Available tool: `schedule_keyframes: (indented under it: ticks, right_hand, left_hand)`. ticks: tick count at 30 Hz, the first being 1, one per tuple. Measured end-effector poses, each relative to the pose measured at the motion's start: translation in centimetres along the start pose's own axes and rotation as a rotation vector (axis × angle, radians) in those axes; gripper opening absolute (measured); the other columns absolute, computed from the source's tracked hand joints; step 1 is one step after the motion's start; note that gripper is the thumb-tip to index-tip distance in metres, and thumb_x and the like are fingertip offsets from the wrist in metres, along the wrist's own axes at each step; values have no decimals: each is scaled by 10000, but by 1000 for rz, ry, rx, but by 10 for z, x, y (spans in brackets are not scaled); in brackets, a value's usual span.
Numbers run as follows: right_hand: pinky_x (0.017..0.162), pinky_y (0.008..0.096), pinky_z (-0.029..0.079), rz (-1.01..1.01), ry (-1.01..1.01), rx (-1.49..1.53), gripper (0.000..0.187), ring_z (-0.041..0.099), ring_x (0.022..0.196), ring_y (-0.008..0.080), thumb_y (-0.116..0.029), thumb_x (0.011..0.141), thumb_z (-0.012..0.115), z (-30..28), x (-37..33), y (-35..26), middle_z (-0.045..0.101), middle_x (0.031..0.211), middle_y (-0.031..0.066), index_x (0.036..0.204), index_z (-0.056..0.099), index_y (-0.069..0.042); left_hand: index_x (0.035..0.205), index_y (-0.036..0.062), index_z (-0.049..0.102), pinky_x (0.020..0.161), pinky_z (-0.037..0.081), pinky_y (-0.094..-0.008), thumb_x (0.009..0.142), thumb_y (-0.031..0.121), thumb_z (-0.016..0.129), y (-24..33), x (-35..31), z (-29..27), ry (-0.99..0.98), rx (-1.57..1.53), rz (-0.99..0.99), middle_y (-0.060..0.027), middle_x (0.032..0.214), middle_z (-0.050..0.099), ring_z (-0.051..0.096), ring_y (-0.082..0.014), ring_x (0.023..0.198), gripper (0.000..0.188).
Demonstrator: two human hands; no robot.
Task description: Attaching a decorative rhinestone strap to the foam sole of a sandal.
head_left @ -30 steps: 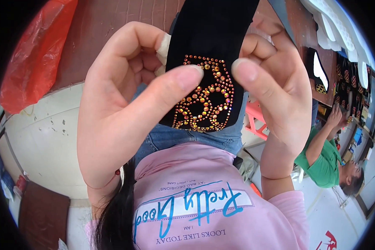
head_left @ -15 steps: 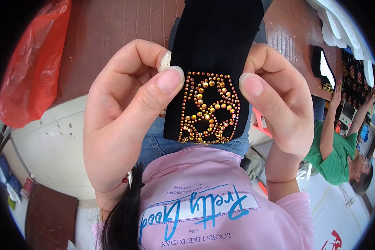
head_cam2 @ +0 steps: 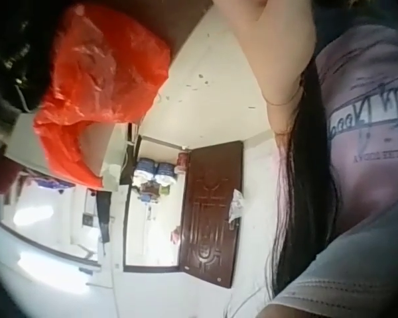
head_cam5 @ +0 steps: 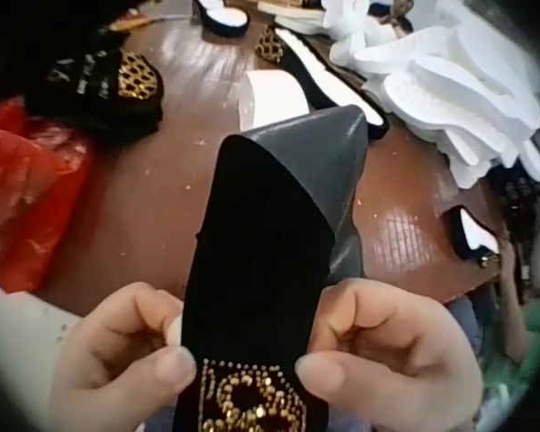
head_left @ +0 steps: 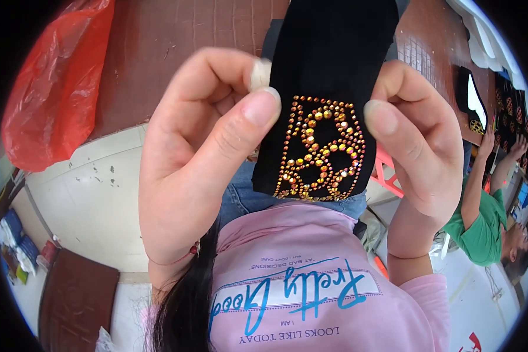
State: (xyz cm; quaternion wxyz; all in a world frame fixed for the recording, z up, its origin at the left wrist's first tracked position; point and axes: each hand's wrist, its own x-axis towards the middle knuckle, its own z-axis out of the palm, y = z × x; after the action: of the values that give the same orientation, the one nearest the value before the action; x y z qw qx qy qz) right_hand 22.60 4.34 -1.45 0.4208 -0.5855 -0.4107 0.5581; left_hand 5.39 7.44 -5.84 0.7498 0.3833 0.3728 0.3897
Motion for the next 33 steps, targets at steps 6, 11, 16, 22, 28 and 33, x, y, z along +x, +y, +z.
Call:
schedule_keyframes:
  ticks: [6,11,16,22,28,33]
  right_hand:
    - [567,150,303,-25,-3,40,122,391,617,53,-110,898,437,-5,-17,12,483,748,16,910,477,5]
    - [596,157,322,-18,-65,32,140,410,652,60,-127,913,423,2,-20,14,485,784,26,939,463,5]
    - [602,158,330,-25,-80,0,150,413,653,63,-138,919,415,7,-19,17,486,789,28,947,457,3]
    - [613,156,334,-14,-100,0,154,426,654,72,-145,913,427,1,-19,19,493,796,35,934,459,4]
    - [639,161,339,-24,-106,96,132,438,677,86,-127,895,446,-16,-32,34,501,812,45,917,468,1]
    - [660,175,341,-114,-101,35,118,441,706,99,-118,882,463,-15,-34,40,506,829,56,898,478,-2]
  left_hand:
    - [1093,-3,479,714,396,-158,913,116,452,-1,-15,-5,7,-88,-16,-56,922,571,537,-89,756,218]
    - [1070,-2,487,697,404,-161,919,109,442,0,-14,-6,-48,-91,-53,-61,900,577,541,-86,749,193]
    - [1054,2,492,691,404,-163,925,106,436,1,-12,-15,-96,-49,-34,-60,889,578,534,-75,743,175]
    - [1048,10,480,704,396,-168,926,108,429,-8,-14,-10,-57,-61,15,-52,895,566,517,-70,749,165]
    - [1055,17,459,722,391,-178,930,123,415,-29,-27,-7,-99,-100,7,-48,914,550,506,-74,761,170]
    - [1053,21,441,731,392,-188,933,140,402,-34,-28,-8,-143,2,44,-53,932,539,507,-84,772,174]
